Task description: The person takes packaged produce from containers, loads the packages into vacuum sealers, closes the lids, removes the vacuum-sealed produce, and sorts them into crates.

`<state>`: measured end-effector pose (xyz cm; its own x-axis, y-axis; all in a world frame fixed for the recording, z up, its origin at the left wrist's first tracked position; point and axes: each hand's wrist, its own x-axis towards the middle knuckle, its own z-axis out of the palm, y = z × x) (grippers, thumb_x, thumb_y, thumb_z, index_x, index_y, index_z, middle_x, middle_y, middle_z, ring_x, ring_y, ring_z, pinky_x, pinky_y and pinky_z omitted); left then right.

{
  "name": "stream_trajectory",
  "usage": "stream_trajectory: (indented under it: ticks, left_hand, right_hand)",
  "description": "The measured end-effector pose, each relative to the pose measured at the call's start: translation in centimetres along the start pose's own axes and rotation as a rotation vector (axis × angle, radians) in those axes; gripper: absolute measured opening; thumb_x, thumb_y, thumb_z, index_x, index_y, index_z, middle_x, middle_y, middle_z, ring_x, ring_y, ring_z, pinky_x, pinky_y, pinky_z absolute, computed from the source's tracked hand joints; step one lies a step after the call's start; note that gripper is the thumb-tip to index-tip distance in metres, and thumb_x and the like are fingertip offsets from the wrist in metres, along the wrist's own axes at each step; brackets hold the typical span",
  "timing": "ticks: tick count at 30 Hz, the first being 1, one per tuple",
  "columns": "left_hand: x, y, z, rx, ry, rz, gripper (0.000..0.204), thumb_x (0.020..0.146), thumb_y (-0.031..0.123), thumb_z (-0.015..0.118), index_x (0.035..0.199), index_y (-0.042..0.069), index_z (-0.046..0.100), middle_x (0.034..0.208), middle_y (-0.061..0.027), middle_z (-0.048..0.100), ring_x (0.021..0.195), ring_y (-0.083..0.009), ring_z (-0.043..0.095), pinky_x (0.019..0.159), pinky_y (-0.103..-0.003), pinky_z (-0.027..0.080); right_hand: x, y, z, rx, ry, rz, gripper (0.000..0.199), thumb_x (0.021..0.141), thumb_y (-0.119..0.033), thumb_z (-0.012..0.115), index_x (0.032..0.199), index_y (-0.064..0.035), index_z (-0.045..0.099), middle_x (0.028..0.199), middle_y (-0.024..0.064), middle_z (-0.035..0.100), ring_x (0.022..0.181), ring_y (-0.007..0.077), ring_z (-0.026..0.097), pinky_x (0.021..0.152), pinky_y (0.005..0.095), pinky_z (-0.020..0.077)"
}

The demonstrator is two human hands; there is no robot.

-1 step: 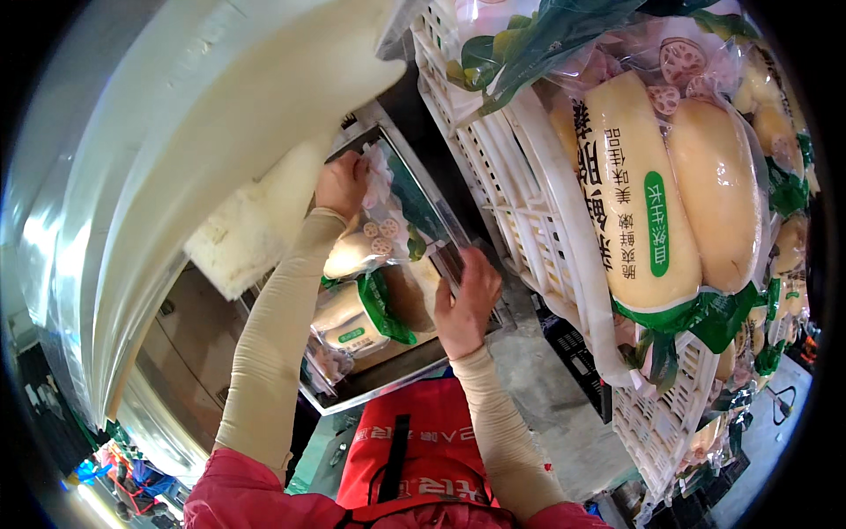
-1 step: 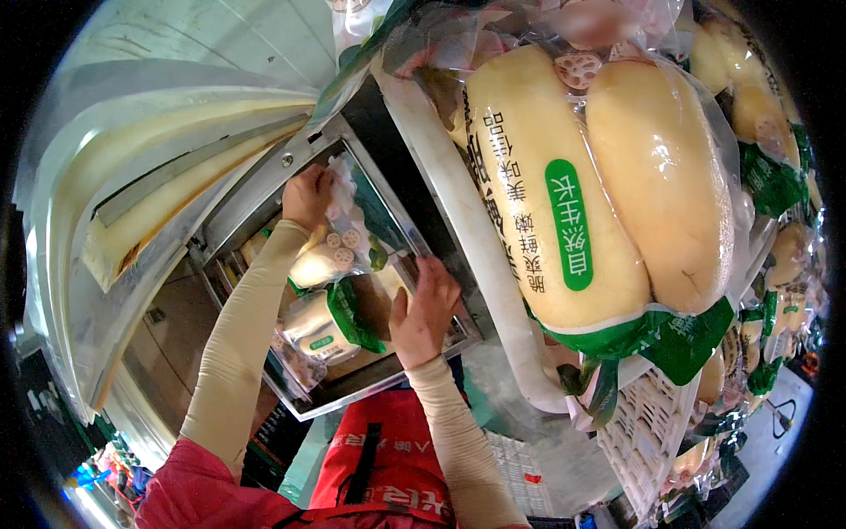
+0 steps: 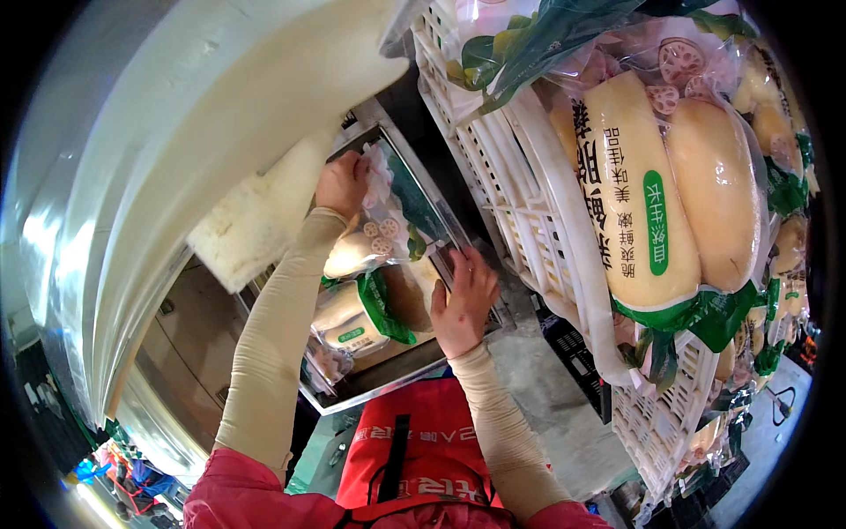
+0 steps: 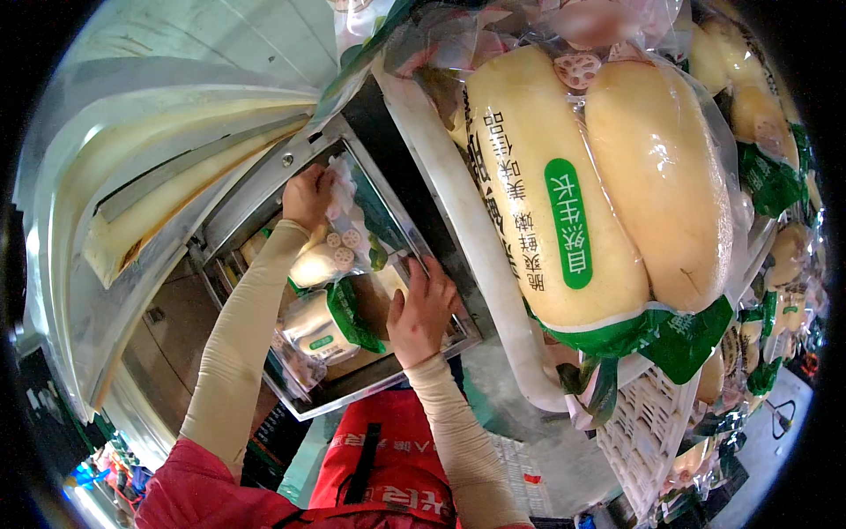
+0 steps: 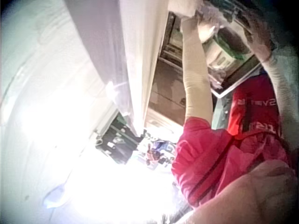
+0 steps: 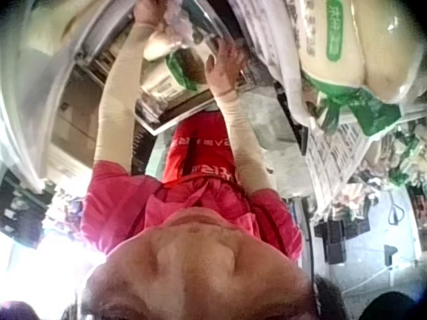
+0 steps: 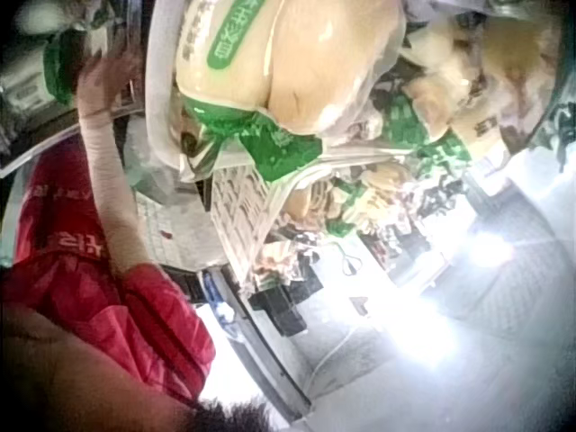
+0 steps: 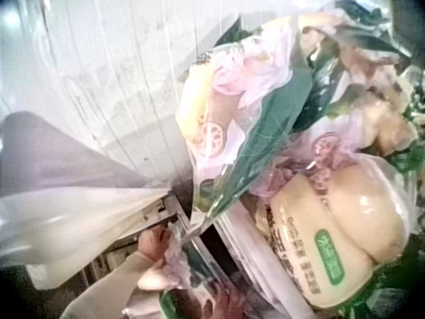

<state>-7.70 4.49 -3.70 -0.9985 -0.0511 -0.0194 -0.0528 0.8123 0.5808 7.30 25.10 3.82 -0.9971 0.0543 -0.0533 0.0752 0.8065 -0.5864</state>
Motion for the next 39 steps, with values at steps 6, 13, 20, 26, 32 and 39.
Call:
stream_trajectory:
  ticks: [6, 13, 20, 26, 32, 39]
  left_hand:
    - [0.0, 0.7, 0.6, 0.034, 0.032, 0.085, 0.014, 0.084, 0.014, 0.051, 0.081, 0.001, 0.053, 0.075, -0.0241, 0.059, 0.071, -0.0419, 0.057, 0.061, -0.047, 0.045]
    - [0.4, 1.2, 1.0, 0.009, 0.018, -0.142, 0.016, 0.085, 0.015, 0.046, 0.087, 0.001, 0.055, 0.081, -0.0232, 0.061, 0.076, -0.0403, 0.059, 0.067, -0.048, 0.046]
    - [-1.6, 5.7, 0.7, 0.327, 0.144, 0.137, 0.036, 0.080, 0.012, 0.051, 0.116, 0.009, 0.049, 0.109, -0.0132, 0.056, 0.108, -0.0306, 0.047, 0.085, -0.048, 0.036]
    - [-2.6, 5.0, 1.6, 0.573, -0.044, 0.137, 0.046, 0.081, 0.015, 0.047, 0.127, 0.009, 0.045, 0.130, -0.0110, 0.044, 0.125, -0.0289, 0.036, 0.101, -0.054, 0.024]
    - [-7.1, 16.0, -9.1, 0.025, 0.030, 0.366, 0.031, 0.072, 0.000, 0.057, 0.103, 0.003, 0.057, 0.112, -0.0145, 0.054, 0.099, -0.0333, 0.052, 0.084, -0.044, 0.041]
    - [-13.2, 20.8, -35.4, 0.410, 0.479, 0.092, 0.025, 0.080, 0.006, 0.056, 0.105, 0.003, 0.057, 0.098, -0.0122, 0.060, 0.088, -0.0229, 0.059, 0.079, -0.031, 0.046]
  right_hand:
    - [0.8, 0.0, 1.5, 0.061, -0.110, -0.185, 0.051, 0.071, -0.007, 0.057, 0.120, -0.0016, 0.043, 0.121, 0.0161, 0.045, 0.110, 0.0331, 0.043, 0.092, 0.0455, 0.0305]
    - [0.7, 0.8, 4.0, -0.166, -0.139, -0.398, 0.043, 0.081, -0.010, 0.044, 0.119, 0.0093, 0.041, 0.126, 0.0255, 0.043, 0.116, 0.0362, 0.043, 0.097, 0.0461, 0.0332]
    - [1.5, 1.2, 3.1, -0.183, -0.190, -0.384, 0.041, 0.082, -0.012, 0.042, 0.118, 0.0079, 0.045, 0.125, 0.0249, 0.045, 0.117, 0.0353, 0.043, 0.097, 0.0419, 0.0340]
    - [2.9, 0.6, 1.7, -0.106, -0.217, -0.461, 0.042, 0.076, -0.009, 0.047, 0.115, 0.0076, 0.046, 0.118, 0.0244, 0.049, 0.109, 0.0351, 0.047, 0.093, 0.0435, 0.0355]
    - [3.3, 2.6, 1.8, 0.165, -0.224, -0.480, 0.041, 0.075, -0.005, 0.050, 0.115, 0.0040, 0.046, 0.113, 0.0234, 0.050, 0.101, 0.0366, 0.049, 0.089, 0.0433, 0.0392]
    - [2.4, -5.3, -6.1, 0.500, -0.331, -0.660, 0.038, 0.074, 0.002, 0.055, 0.111, -0.0039, 0.050, 0.100, 0.0155, 0.058, 0.092, 0.0340, 0.055, 0.080, 0.0379, 0.0447]
